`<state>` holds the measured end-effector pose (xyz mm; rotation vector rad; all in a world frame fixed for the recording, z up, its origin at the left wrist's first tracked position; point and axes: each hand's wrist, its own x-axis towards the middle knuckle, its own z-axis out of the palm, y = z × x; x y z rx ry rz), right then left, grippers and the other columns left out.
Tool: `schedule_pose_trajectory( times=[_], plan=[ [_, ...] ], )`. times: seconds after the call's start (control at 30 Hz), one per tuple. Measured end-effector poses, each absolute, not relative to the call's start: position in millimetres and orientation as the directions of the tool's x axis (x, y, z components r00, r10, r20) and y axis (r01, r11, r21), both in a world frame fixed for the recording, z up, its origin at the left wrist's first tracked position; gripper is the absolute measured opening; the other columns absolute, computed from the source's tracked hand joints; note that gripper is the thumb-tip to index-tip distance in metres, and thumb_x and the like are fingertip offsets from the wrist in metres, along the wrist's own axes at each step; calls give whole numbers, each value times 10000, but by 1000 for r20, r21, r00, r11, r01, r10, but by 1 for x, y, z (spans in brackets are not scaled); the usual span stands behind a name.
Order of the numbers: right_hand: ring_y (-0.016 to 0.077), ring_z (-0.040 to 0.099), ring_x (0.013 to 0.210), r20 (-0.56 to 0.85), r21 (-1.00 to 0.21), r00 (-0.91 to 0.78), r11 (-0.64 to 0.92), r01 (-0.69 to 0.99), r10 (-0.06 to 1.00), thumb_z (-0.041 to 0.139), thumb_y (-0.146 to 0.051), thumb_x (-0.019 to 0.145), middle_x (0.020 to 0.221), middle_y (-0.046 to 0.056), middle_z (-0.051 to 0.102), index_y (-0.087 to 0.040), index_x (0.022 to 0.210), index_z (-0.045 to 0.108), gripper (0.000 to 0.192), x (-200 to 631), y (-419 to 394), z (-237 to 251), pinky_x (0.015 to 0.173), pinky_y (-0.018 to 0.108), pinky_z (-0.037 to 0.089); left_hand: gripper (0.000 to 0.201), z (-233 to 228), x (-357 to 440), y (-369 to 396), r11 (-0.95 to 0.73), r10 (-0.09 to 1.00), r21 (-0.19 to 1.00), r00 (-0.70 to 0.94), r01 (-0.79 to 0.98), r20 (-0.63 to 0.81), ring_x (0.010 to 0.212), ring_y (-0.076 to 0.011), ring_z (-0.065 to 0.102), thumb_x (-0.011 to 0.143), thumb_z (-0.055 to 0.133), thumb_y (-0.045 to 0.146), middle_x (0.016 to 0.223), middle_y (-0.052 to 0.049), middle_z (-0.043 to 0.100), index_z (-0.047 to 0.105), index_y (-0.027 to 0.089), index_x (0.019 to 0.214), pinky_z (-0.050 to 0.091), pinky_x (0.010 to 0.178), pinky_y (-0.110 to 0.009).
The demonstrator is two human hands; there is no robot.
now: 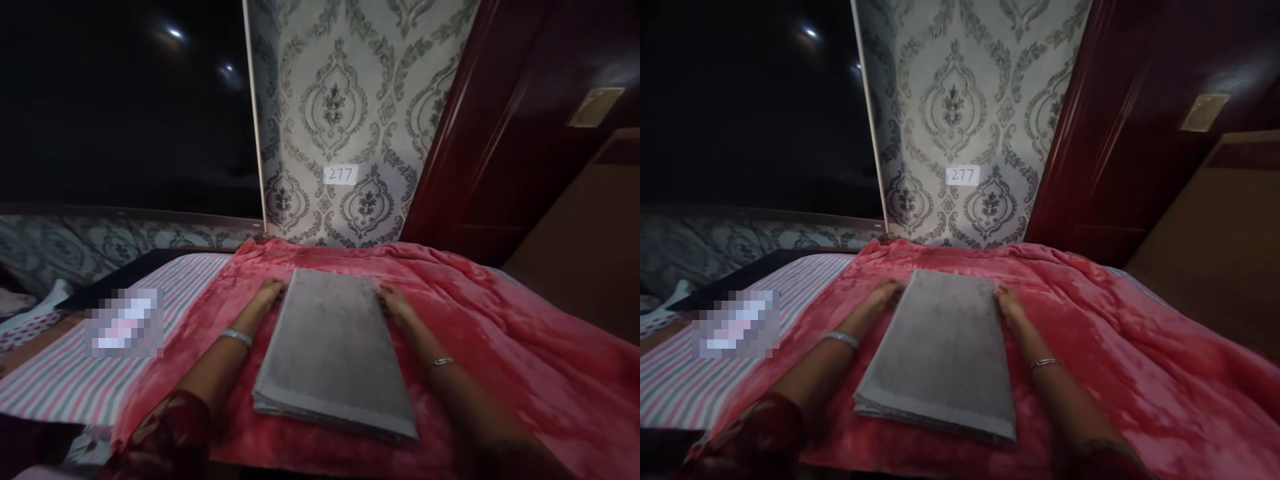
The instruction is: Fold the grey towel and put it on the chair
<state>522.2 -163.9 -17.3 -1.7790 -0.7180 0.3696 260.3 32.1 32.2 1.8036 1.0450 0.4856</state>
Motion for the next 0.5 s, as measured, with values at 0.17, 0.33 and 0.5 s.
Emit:
schedule_pose_trajectory(
  times=[0.17,0.33,0.5],
  plan=[
    [268,295,1491,282,-570,560,-334,751,779,443,-283,941,1598,140,368,-99,1528,424,616,494,-137,-1,1220,417,250,556,38,302,12,-619,670,681,715,392,197,1508,-277,315,913,566,285,1575,-116,448,512,170,1454,215,1257,-444],
    [305,187,1531,141,-214,416,-383,899,898,349,-441,1041,1654,92,250,-191,1602,303,615,464,-124,-14,1227,542,136,710,10,328,-7,-822,527,335,838,460,141,1545,-357,190,928,536,478,1627,-205,302,434,89,1512,31,1250,-574],
    [293,192,1531,125,-198,416,-388,900,901,305,-493,1057,1649,87,262,-204,1597,321,613,463,-127,-25,1232,515,123,747,-8,326,-1,-860,508,126,855,495,104,1536,-361,219,977,387,569,1627,-226,290,379,82,1544,99,1237,-578]
  ],
)
